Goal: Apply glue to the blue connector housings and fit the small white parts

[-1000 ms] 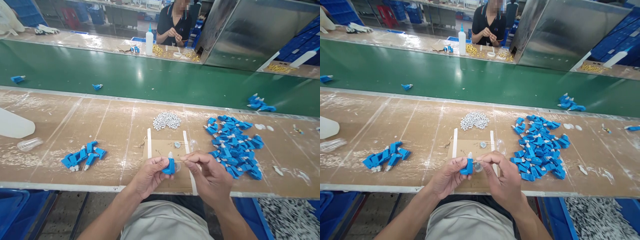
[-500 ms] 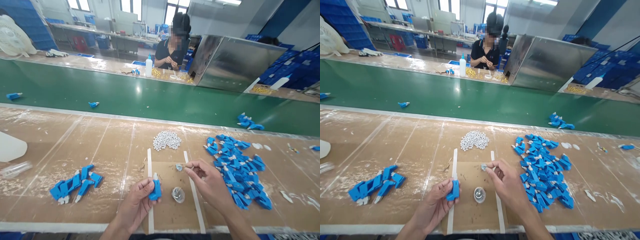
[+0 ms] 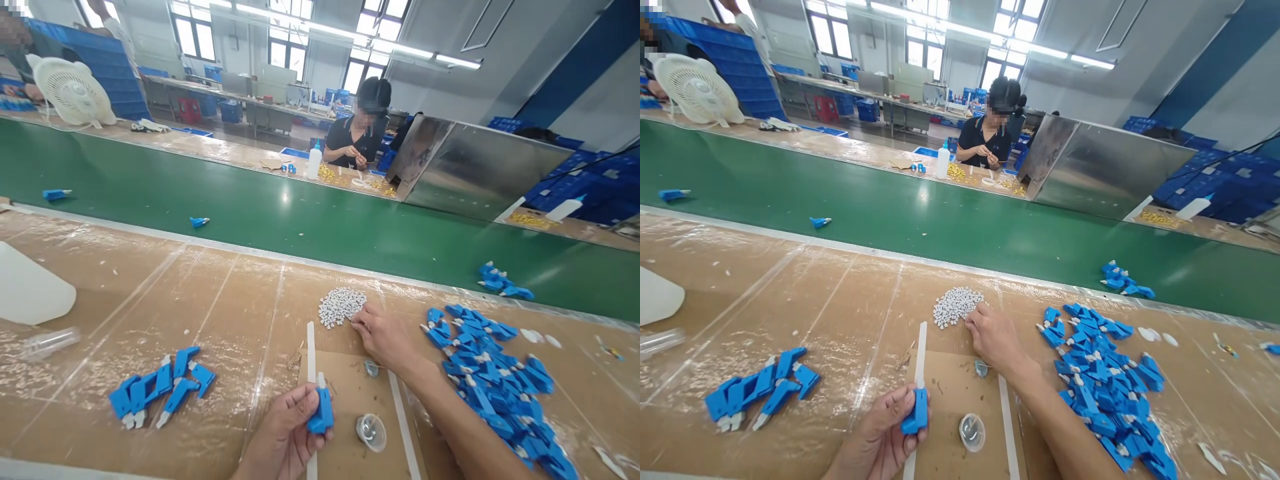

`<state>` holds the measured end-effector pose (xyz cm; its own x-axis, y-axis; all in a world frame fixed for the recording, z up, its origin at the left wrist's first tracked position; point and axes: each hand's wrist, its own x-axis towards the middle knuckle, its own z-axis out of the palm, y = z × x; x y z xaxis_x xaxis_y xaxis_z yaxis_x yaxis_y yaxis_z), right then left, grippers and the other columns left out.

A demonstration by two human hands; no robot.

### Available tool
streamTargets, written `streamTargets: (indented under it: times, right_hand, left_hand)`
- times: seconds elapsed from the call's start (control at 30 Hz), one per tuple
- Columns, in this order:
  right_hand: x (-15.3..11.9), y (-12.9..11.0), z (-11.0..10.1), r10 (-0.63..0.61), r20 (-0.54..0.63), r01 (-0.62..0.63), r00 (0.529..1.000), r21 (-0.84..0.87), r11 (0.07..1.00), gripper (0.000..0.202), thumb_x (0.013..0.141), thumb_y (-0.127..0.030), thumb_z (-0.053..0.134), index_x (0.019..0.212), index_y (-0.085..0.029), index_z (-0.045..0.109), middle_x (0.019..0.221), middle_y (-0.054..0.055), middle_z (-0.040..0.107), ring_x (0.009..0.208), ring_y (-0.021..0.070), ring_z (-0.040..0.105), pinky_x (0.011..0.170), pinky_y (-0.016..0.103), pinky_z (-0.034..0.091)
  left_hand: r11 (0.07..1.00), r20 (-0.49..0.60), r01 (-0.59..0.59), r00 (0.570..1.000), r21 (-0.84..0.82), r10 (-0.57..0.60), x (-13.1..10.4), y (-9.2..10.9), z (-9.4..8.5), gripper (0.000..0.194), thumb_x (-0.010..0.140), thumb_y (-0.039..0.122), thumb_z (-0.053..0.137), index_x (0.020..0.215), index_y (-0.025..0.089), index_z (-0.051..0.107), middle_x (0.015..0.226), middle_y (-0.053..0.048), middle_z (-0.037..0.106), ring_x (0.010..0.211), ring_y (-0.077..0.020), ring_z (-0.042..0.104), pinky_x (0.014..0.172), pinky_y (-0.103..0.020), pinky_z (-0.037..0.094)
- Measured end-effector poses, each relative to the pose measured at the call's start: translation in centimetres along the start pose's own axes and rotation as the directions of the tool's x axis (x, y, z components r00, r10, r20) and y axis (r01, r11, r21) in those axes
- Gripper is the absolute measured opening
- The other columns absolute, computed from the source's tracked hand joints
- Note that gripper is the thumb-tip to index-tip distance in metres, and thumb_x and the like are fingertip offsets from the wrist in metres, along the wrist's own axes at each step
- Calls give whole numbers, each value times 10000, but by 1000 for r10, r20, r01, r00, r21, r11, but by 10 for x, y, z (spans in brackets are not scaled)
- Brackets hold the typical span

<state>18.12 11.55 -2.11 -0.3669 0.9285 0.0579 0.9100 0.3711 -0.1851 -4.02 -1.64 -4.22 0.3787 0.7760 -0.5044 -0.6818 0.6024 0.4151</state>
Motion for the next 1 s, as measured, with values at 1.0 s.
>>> streamTargets:
  times: [1.0]
  right_hand:
    - [-114,-87,-44,185,235,-228,954,972,-61,305,876,-472,701,843,-175,643,646,-43,465,533,72,344,449,195,273]
  left_hand:
    - [941,164,-268,958,207,237,-24,-14,56,259,795,381,791,906,154,735,772,-17,596,669,-88,502,610,-182,412]
